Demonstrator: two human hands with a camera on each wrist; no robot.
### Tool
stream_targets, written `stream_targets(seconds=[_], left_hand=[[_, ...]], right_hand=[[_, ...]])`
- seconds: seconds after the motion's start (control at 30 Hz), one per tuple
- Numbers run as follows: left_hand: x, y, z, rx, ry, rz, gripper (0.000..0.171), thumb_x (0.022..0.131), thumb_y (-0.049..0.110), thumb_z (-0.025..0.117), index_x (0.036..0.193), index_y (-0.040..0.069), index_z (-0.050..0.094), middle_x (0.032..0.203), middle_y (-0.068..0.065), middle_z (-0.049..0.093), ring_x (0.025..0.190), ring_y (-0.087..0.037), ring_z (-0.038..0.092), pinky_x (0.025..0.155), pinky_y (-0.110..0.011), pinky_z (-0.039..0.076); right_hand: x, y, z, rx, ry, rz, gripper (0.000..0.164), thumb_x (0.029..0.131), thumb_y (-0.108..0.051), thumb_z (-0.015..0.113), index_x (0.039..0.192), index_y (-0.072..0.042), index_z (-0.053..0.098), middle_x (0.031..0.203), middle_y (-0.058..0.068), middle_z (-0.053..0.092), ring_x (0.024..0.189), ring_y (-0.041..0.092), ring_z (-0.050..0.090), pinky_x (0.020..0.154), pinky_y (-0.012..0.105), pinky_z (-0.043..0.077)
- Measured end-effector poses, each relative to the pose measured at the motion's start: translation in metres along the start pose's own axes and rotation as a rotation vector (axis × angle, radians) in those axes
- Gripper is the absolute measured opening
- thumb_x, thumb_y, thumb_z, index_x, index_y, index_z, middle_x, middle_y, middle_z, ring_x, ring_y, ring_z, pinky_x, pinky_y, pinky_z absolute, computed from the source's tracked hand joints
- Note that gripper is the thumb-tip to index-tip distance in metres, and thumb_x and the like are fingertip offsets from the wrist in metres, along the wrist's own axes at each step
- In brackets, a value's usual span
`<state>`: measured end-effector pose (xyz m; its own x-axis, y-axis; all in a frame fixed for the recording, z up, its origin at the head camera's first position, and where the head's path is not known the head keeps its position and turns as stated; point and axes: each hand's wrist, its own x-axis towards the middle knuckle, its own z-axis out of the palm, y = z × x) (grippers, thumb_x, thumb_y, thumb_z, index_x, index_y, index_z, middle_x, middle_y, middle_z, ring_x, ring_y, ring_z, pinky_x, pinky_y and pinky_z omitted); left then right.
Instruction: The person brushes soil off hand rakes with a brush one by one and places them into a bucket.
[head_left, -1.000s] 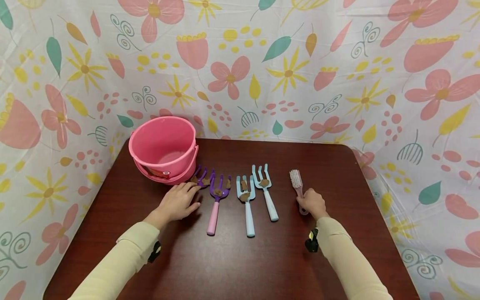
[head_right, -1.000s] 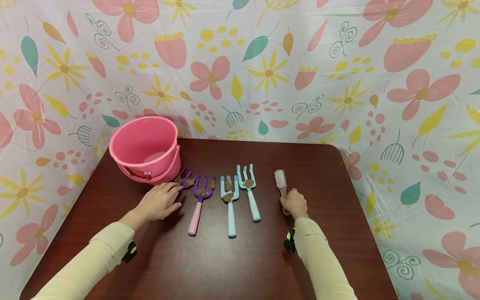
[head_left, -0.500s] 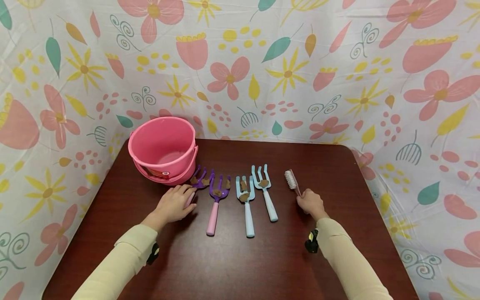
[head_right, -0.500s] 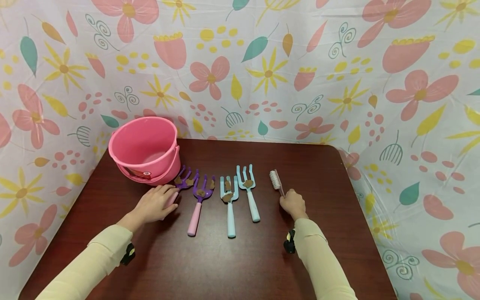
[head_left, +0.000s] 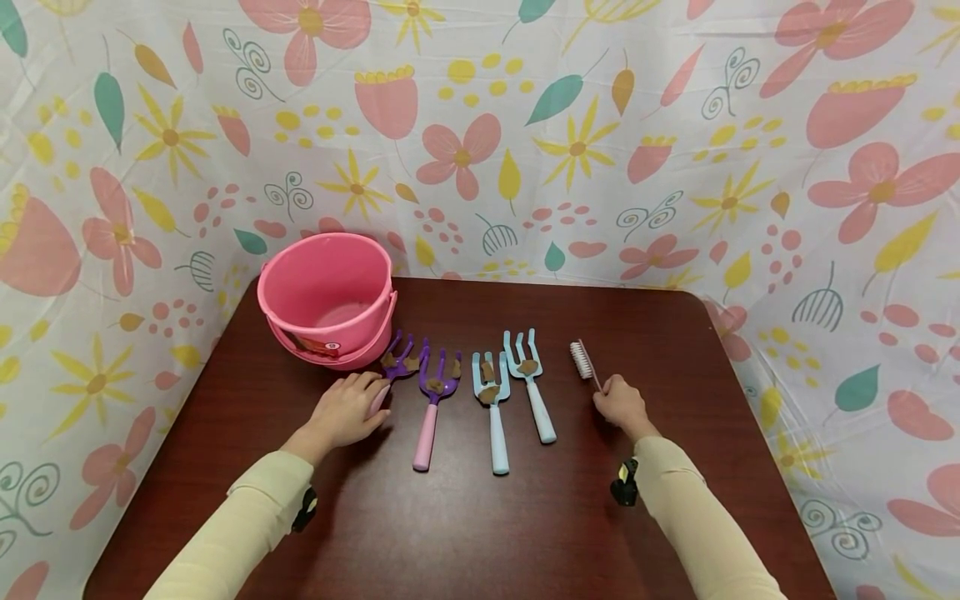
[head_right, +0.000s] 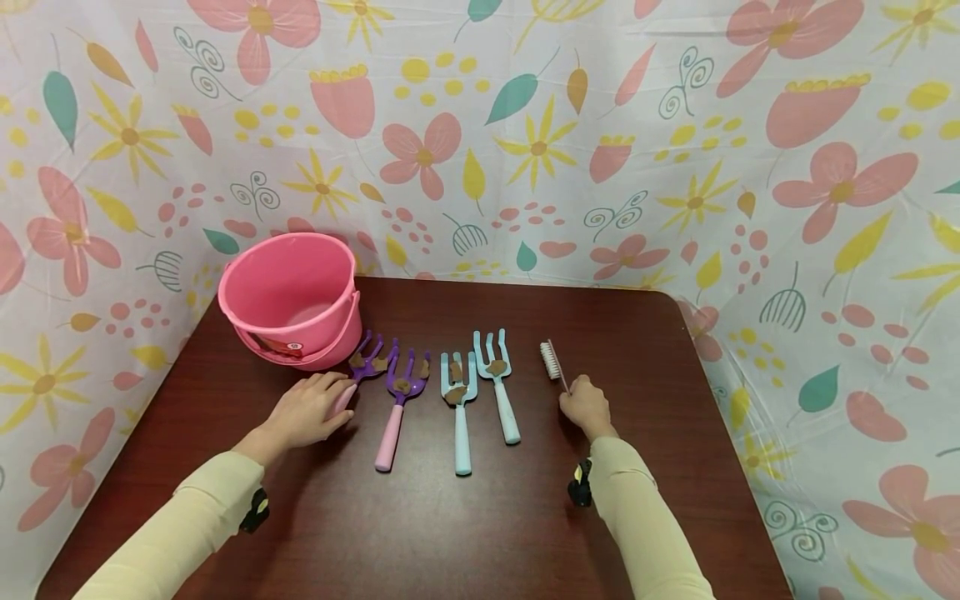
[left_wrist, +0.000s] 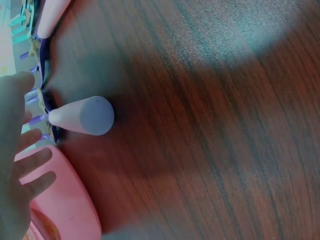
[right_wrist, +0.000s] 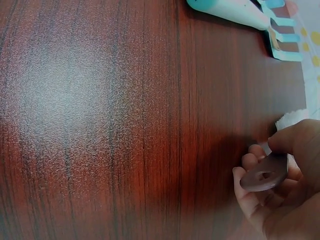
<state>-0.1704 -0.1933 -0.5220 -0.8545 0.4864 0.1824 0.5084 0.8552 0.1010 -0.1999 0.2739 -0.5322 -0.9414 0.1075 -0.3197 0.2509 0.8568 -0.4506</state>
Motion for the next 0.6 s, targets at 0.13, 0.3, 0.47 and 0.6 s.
stream_targets(seconds=[0.13,0.3,0.47,0.6], left_hand=[[-0.0012,-0.0010,0.0020,0.001,0.003,-0.002,0.052,0.079,0.038,0.067,0.120,0.007,0.058,0.117,-0.011,0.056,0.105,-0.029,0.054,0.088,-0.045,0.043],[-0.0023,-0.0012,0.0030,-0.005,0.003,-0.010,0.051,0.079,0.037,0.067,0.120,0.007,0.059,0.116,-0.010,0.057,0.105,-0.028,0.054,0.088,-0.045,0.044],[-0.0029,-0.0001,0.0037,-0.003,-0.006,-0.031,0.051,0.079,0.037,0.067,0.120,0.008,0.058,0.116,-0.010,0.056,0.103,-0.028,0.054,0.086,-0.045,0.044],[-0.0042,-0.0001,0.0051,-0.008,-0.016,-0.062,0.052,0.079,0.037,0.067,0.120,0.008,0.058,0.116,-0.011,0.056,0.102,-0.029,0.054,0.084,-0.045,0.044]], right_hand=[[-0.0010,-0.0002,0.0001,0.016,-0.005,0.004,0.024,0.089,-0.021,0.050,0.099,0.000,0.044,0.062,0.008,0.056,0.051,0.018,0.054,0.054,0.033,0.041],[-0.0004,0.0023,-0.0003,0.031,-0.019,-0.034,0.033,0.090,-0.025,0.051,0.106,0.003,0.048,0.063,0.007,0.057,0.049,0.015,0.053,0.050,0.031,0.042],[-0.0008,0.0047,-0.0026,0.099,-0.076,-0.060,0.038,0.094,-0.032,0.047,0.105,0.004,0.051,0.069,0.007,0.059,0.050,0.015,0.052,0.048,0.030,0.044],[0.0002,0.0061,-0.0047,0.195,-0.120,-0.047,0.042,0.096,-0.034,0.043,0.108,0.004,0.052,0.080,0.011,0.061,0.056,0.016,0.054,0.051,0.030,0.046]])
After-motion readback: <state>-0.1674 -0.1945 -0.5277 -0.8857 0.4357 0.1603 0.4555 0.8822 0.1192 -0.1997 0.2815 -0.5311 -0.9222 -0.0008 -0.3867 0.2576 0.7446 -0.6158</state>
